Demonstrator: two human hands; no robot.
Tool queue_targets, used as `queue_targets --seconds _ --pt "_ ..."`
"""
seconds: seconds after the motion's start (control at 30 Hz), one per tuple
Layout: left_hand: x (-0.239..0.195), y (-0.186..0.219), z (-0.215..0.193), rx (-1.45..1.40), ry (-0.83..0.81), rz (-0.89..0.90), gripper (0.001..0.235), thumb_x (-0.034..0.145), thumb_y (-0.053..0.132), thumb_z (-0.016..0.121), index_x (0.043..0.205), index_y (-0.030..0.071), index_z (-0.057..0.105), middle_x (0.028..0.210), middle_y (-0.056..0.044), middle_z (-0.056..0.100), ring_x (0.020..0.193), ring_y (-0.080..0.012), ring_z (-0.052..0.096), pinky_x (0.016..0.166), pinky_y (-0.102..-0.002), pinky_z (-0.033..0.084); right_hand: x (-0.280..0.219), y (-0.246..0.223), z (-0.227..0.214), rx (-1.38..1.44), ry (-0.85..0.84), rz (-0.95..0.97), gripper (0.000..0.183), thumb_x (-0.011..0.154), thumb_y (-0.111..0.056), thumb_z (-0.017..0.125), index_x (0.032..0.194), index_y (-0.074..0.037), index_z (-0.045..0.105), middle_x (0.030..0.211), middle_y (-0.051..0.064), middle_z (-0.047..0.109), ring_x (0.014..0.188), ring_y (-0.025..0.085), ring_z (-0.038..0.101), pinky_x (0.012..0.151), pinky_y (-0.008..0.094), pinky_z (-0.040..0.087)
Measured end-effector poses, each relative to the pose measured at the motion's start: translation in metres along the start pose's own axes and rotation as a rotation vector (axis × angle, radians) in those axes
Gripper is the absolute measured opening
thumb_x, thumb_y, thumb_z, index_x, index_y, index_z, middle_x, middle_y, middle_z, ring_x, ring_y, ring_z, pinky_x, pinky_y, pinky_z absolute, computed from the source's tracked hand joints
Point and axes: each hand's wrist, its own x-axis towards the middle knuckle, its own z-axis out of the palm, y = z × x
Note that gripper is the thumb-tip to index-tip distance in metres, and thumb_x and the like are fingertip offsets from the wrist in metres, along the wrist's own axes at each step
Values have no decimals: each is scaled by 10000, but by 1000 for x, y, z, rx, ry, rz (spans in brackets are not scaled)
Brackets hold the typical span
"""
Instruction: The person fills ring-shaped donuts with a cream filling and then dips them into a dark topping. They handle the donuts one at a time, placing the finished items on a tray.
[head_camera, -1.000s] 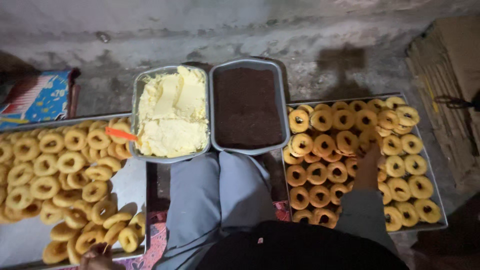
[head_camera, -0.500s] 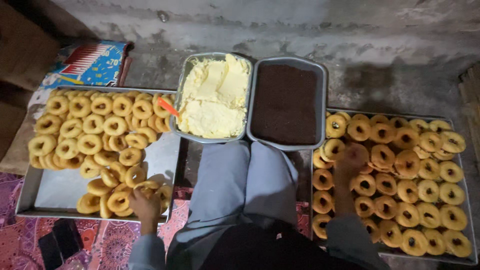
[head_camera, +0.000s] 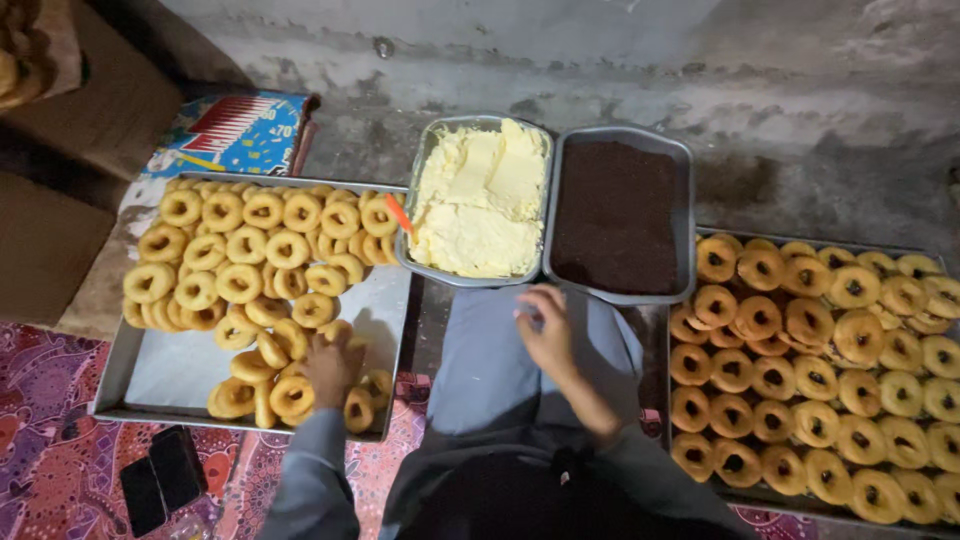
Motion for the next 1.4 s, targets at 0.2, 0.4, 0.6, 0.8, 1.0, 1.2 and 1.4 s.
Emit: queue_targets --seconds 0.2,0.4,0.6,0.8,1.0,1.2,1.4 --pt "-44 97 -25 -1555 -412 -319 427 985 387 632 1251 55 667 1121 -62 723 981 -156 658 803 -336 514 -12 7 44 563 -369 561 387 954 -250 646 1329 -175 583 1209 38 656 1010 129 641 824 288 582" --pt "-78 168 -34 -1935 -708 -164 422 1040 315 635 1282 -31 635 1113 -88 690 989 -172 661 834 -322 551 -13 13 46 789 -338 786 410 978 -293 621 1291 -29 618 1152 74 689 1031 181 670 828 352 585" --pt "-66 179 -29 -2051 -507 -399 500 1038 381 531 1331 -23 579 1213 -125 682 1097 -222 681 946 -375 557 -10 23 32 735 -135 486 450 1002 -171 655 1415 2 615 1178 94 665 1089 171 601 971 319 511" --pt "-56 188 -11 -2135 -403 -413 579 1035 472 427 1399 33 529 1306 -135 670 1192 -251 661 1001 -406 548 -12 -29 57 22 -426 -214 481 898 -117 745 1360 -34 637 1288 154 687 1202 293 607 1047 395 466" --pt "-42 154 -19 -1999 -468 -717 611 993 640 463 1360 160 548 1210 -63 635 1031 -231 602 786 -417 500 52 -26 82 -174 -459 -318 409 760 -30 756 1159 -75 679 1159 143 706 1155 357 613 993 439 508" --pt "-17 147 9 -2219 -350 -693 661 1038 605 365 1360 62 562 1280 -103 643 1133 -244 653 965 -387 554 124 31 105 -472 -222 -339 342 756 9 764 1081 -89 717 1095 123 743 1070 352 623 966 447 503" --pt "20 150 50 -2218 -321 -681 624 1065 529 305 1384 47 540 1333 -130 636 1232 -287 625 1069 -434 503 87 20 126 1 -468 -101 324 720 -49 788 1031 -77 700 1068 93 738 1009 256 711 914 385 557"
